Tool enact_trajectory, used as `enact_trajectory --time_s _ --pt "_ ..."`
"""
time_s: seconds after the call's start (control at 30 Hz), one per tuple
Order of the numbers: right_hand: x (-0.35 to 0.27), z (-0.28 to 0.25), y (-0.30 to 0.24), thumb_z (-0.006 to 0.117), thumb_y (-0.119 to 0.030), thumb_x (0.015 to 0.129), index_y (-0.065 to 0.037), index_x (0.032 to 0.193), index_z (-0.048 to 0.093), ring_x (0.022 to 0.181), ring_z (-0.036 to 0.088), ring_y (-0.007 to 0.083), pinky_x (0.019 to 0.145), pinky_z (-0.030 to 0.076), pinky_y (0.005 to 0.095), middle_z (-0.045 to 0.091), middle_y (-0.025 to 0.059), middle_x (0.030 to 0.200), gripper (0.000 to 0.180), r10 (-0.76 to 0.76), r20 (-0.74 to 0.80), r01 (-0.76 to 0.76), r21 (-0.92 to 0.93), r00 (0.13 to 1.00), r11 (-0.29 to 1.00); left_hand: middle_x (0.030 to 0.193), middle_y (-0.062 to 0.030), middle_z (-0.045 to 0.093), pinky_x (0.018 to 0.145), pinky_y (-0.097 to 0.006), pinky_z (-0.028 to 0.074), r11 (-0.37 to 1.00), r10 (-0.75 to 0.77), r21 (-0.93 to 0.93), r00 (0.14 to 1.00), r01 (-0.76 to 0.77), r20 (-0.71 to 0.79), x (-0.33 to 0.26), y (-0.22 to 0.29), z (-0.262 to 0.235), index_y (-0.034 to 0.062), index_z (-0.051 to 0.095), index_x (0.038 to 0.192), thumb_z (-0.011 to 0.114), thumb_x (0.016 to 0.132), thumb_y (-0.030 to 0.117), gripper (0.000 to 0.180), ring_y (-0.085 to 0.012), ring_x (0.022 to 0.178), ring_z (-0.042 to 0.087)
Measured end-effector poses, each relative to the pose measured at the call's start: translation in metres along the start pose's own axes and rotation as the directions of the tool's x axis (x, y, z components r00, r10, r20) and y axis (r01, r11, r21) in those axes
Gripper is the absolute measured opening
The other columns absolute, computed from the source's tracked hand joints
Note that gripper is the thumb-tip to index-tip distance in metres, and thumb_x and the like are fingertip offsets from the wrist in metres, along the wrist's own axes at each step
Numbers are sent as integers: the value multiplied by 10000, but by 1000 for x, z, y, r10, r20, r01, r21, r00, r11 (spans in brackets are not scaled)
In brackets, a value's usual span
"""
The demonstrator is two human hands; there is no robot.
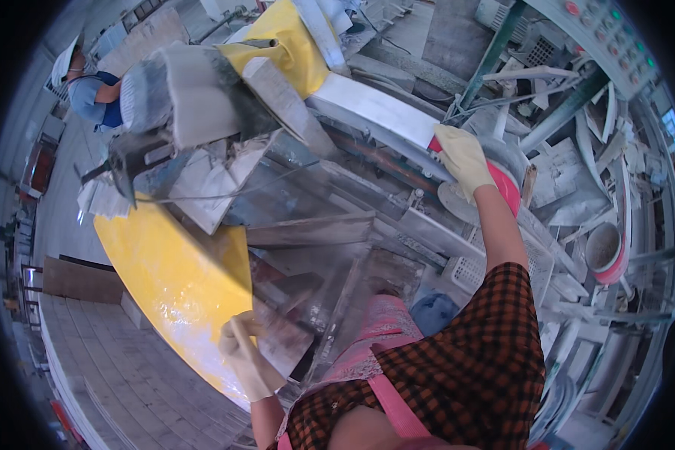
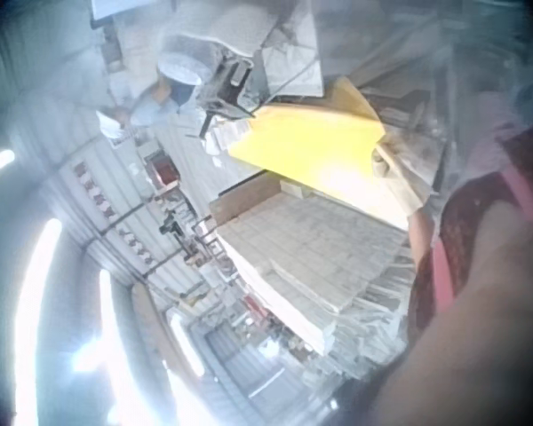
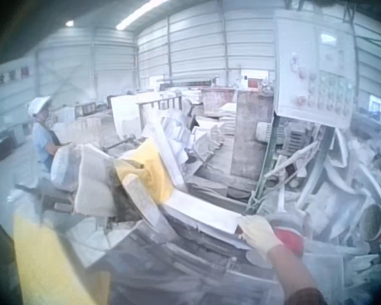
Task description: The person repeatedly picks up white rectangular blocks from a stack, places them on a yellow surface, and then stacks them back. The cycle repeats with consistent hand movements and no visible tool use.
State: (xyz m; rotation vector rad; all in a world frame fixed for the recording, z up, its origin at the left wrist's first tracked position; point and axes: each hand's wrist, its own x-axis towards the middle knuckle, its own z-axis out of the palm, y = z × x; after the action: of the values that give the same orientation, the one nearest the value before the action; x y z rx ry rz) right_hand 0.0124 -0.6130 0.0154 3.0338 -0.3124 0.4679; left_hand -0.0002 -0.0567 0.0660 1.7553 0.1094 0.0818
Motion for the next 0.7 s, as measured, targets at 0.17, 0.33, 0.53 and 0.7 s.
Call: enact_trajectory --time_s 0.17,0.33,0.53,0.7 --pt "54 33 13 693 -112 801 -33 1450 463 1380 466 263 1129 381 435 514 162 1448 693 -321 111 325 -15 940 946 822 -117 712 805 -285 541 991 -133 21 986 132 104 -5 41 98 -31 684 1034 512 1077 293 370 -166 848 676" --pt "63 58 18 569 -171 893 9 1469 437 1336 515 324 1101 416 462 537 214 1430 617 -341 67 348 -162 938 923 861 -122 734 866 -327 527 971 -241 29 965 239 99 5 72 143 -20 696 1083 534 1067 293 353 -183 876 685" --pt "90 -26 -13 504 -429 976 -36 1442 508 1134 669 392 950 524 488 676 264 1227 609 147 548 -222 74 823 972 1031 -111 737 900 -306 523 969 -247 90 897 230 367 27 59 172 0 633 1268 551 1055 270 354 -177 964 682" --pt "72 -52 -142 522 -279 924 -188 1262 658 976 720 362 839 562 496 717 180 1138 376 -171 163 56 544 972 837 1293 -140 652 994 -365 497 858 -285 -271 844 436 455 44 48 218 31 516 1417 505 1065 401 511 -233 1174 627"
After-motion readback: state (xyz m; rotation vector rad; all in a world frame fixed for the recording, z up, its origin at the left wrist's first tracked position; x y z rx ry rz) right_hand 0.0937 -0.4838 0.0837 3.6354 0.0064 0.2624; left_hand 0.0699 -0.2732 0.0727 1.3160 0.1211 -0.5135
